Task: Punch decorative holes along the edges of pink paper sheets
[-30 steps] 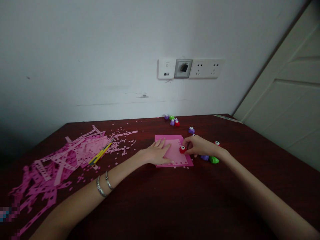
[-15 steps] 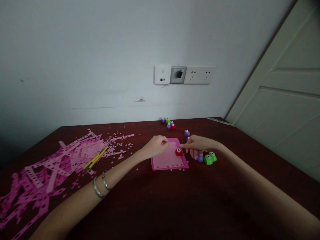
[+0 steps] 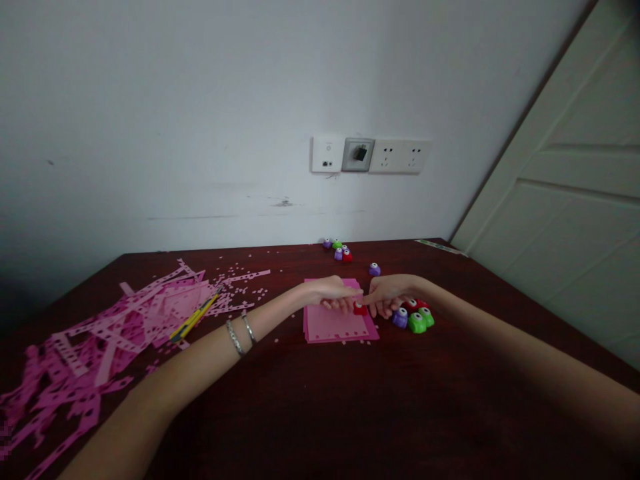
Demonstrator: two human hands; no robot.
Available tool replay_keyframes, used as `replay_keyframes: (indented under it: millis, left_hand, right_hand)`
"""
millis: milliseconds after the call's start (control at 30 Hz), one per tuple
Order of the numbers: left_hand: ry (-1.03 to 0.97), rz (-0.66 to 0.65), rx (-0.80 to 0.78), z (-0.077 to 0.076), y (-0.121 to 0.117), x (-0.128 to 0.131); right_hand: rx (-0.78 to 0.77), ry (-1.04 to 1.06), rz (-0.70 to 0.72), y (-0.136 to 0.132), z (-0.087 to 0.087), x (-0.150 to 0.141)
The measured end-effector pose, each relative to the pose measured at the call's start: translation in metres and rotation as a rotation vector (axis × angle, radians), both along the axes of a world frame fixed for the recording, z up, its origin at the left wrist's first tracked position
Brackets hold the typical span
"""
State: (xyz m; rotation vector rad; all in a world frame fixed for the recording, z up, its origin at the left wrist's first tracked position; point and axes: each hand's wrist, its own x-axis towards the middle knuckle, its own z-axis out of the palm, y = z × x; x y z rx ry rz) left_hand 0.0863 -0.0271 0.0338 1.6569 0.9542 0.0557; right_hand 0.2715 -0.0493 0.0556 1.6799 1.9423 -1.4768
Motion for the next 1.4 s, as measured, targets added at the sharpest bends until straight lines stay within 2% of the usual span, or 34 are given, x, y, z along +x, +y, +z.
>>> replay_keyframes:
  millis: [133, 267, 400, 633, 800, 867, 1033, 1133, 1333, 1400]
  left_hand:
    - [0.016, -0.124, -0.037, -0.006, 0.009, 0.003]
    - [0.078, -0.274, -0.096, -0.009, 0.017, 0.007]
    - [0.131, -0.317, -0.111, -0.011, 0.023, 0.012]
    - [0.207, -0.356, -0.079, -0.008, 0.025, 0.019]
    - [0.202, -0.441, 0.007, -0.012, 0.027, 0.02]
    - [0.203, -0.42, 0.003, -0.011, 0.026, 0.019]
    - [0.193, -0.273, 0.009, -0.003, 0.011, 0.013]
    - [0.197, -0.189, 0.153, 0.002, -0.002, 0.007]
    - [0.193, -0.173, 0.762, 0.006, -0.03, -0.014]
    - [0.237, -0.185, 0.906, 0.005, -0.039, -0.022]
  right_hand:
    - [-0.069, 0.005, 0.032, 0.006, -0.001, -0.002]
    - [-0.212, -0.037, 0.019, 0.012, 0.0, -0.009]
    - [-0.307, -0.064, 0.013, 0.015, 0.0, -0.014]
    - [-0.299, -0.046, 0.016, 0.018, -0.005, -0.017]
    - [-0.28, -0.065, 0.024, 0.021, -0.009, -0.02]
    - [-0.287, -0.079, 0.021, 0.02, -0.009, -0.021]
    - [-0.261, -0.085, 0.031, 0.013, -0.004, -0.021]
    - [-0.205, -0.094, 0.044, 0.005, 0.002, -0.02]
    - [0.147, -0.137, 0.0, -0.019, 0.012, -0.021]
    - [0.225, -0.088, -0.03, -0.026, 0.015, -0.02]
